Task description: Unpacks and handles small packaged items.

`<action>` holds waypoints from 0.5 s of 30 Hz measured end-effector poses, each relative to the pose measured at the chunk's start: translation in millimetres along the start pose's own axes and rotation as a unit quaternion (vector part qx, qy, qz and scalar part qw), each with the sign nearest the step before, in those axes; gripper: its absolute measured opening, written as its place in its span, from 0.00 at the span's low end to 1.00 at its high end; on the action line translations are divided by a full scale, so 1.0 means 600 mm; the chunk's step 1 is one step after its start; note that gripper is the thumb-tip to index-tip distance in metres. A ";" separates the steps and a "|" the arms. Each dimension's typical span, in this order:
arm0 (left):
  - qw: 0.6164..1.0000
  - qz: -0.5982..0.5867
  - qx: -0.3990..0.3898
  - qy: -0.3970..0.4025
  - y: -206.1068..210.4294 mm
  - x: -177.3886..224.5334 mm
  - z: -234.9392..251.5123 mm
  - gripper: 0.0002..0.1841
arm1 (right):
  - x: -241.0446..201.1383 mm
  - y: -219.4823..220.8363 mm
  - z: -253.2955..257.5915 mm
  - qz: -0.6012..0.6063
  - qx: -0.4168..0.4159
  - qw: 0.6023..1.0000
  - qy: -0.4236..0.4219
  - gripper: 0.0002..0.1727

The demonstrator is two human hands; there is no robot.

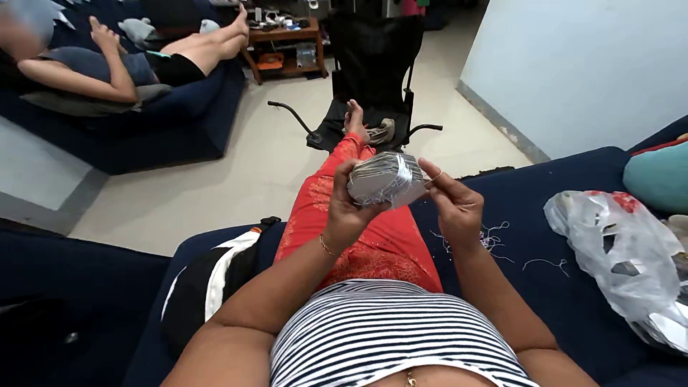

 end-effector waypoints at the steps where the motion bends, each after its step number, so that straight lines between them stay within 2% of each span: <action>1: 1.000 -0.007 0.000 -0.010 0.003 -0.005 -0.001 0.42 | 0.000 -0.005 -0.001 -0.010 0.024 1.000 -0.008 0.22; 4: 1.000 -0.011 -0.003 -0.023 0.008 -0.011 -0.007 0.41 | 0.009 -0.017 -0.003 -0.003 0.067 0.998 -0.012 0.19; 7: 0.999 -0.033 0.007 -0.031 0.004 -0.018 -0.011 0.40 | 0.017 -0.017 -0.006 0.047 0.064 0.997 0.002 0.18; 12: 0.999 -0.027 0.021 -0.030 -0.007 -0.016 -0.010 0.41 | 0.029 0.010 -0.006 0.110 -0.054 0.989 0.077 0.33; 15: 0.999 0.031 -0.017 -0.025 0.000 -0.010 -0.011 0.39 | 0.018 0.026 -0.006 0.052 -0.115 0.988 0.095 0.35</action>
Point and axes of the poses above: each hand's wrist, its own z-axis towards the middle knuckle, its own y-axis out of the palm, x = y × z, the point moved 10 cm from there along z, towards the middle knuckle, and after that the axes turned 10 degrees about -x, right-handed, at the moved point
